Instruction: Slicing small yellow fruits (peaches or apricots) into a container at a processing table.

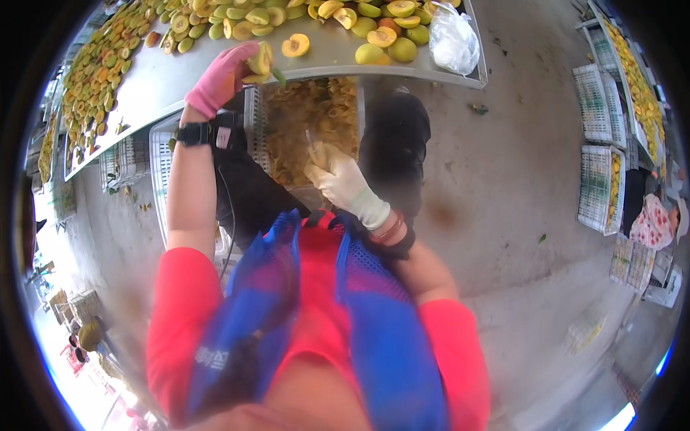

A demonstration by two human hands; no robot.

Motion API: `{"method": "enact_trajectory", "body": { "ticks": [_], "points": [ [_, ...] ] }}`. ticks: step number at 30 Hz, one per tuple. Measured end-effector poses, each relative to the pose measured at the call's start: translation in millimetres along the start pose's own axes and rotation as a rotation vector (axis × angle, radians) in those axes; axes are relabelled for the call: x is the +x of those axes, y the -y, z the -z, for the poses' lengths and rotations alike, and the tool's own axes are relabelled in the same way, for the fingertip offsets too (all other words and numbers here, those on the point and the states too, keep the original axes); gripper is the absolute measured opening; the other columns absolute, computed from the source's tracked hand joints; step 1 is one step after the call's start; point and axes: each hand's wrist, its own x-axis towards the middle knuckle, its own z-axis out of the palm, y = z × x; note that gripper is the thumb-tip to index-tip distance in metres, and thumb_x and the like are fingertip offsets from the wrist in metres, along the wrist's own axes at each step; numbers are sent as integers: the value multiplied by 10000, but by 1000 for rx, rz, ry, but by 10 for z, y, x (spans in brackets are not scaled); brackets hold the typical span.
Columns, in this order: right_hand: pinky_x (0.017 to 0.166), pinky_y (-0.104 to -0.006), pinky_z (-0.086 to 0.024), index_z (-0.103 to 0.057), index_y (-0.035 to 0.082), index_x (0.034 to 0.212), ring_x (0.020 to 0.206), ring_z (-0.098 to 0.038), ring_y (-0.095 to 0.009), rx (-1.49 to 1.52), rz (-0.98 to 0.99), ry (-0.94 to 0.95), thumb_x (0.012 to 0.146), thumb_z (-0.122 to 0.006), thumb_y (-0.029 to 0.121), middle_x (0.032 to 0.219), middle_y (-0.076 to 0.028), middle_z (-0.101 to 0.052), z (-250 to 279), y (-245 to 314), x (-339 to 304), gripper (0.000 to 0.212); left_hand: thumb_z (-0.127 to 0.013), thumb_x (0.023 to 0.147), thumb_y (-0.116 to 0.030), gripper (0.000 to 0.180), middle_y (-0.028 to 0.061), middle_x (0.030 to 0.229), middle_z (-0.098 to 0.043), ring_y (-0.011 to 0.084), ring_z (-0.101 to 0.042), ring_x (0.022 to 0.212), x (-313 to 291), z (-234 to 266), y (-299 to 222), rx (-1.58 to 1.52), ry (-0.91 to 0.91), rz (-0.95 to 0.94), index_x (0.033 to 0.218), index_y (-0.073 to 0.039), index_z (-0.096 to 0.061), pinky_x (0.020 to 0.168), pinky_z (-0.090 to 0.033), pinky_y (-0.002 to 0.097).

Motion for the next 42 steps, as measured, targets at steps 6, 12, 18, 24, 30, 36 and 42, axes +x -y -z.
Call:
{"method": "enact_trajectory", "body": {
  "ticks": [6, 12, 18, 24, 30, 36, 42],
  "points": [
    [506, -247, -380, -562, 50, 963, 579, -468, -46, 128, 90, -81, 916, -630, 98, 723, 32, -522, -52, 280, 28, 95, -376, 1039, -486, 607, 114, 1065, -682, 161, -621, 851, -663, -538, -59, -232, 124, -113, 1322, 21, -551, 752, -504, 287],
    [581, -207, -406, -625, 40, 1076, 680, -483, -18, 202, 319, -215, 913, -652, 45, 802, 49, -563, -128, 567, 95, 165, -359, 1044, -443, 581, 114, 1138, -668, 151, -608, 929, -938, -867, 71, -276, 78, -125, 1358, 13, -537, 841, -482, 284],
    [689, -215, -484, -627, 31, 1077, 784, -577, -46, 303, 354, -225, 893, -723, 44, 923, 10, -643, -184, 589, 149, 208, -408, 1021, -277, 507, 79, 1320, -593, 159, -510, 1240, -1055, -1040, 104, 209, 104, -392, 1419, 31, -475, 1087, -333, 278],
    [684, -224, -489, -631, 41, 1064, 783, -593, -63, 353, 256, -222, 886, -721, 32, 913, 1, -654, -108, 544, 164, 200, -422, 1053, -209, 410, -3, 1063, -567, 84, -510, 916, -1085, -1266, 134, 353, 1, -353, 1408, -13, -481, 852, -406, 220],
    [663, -219, -473, -623, 45, 1047, 751, -582, -65, 423, 251, -256, 871, -706, -4, 878, -1, -645, -117, 516, 178, 201, -461, 1049, -161, 367, -34, 995, -552, 35, -482, 822, -1025, -1372, 322, 404, -126, -459, 1394, -35, -485, 747, -410, 180],
    [628, -208, -448, -607, 56, 1019, 703, -538, -46, 232, 333, -259, 882, -671, -13, 835, 15, -615, -148, 543, 80, 166, -480, 1057, -193, 339, 59, 1170, -637, 99, -582, 1026, -956, -1382, 326, -85, -248, -285, 1361, -47, -514, 875, -501, 258],
    [707, -372, -501, -607, 6, 995, 736, -626, -268, -303, 220, -238, 880, -677, 169, 847, -181, -636, -68, 348, 160, 212, -424, 1048, -389, 522, 147, 1200, -642, 208, -634, 1055, -1001, -1039, 184, -423, -120, -236, 1365, 21, -482, 927, -522, 344]
  ]
}}
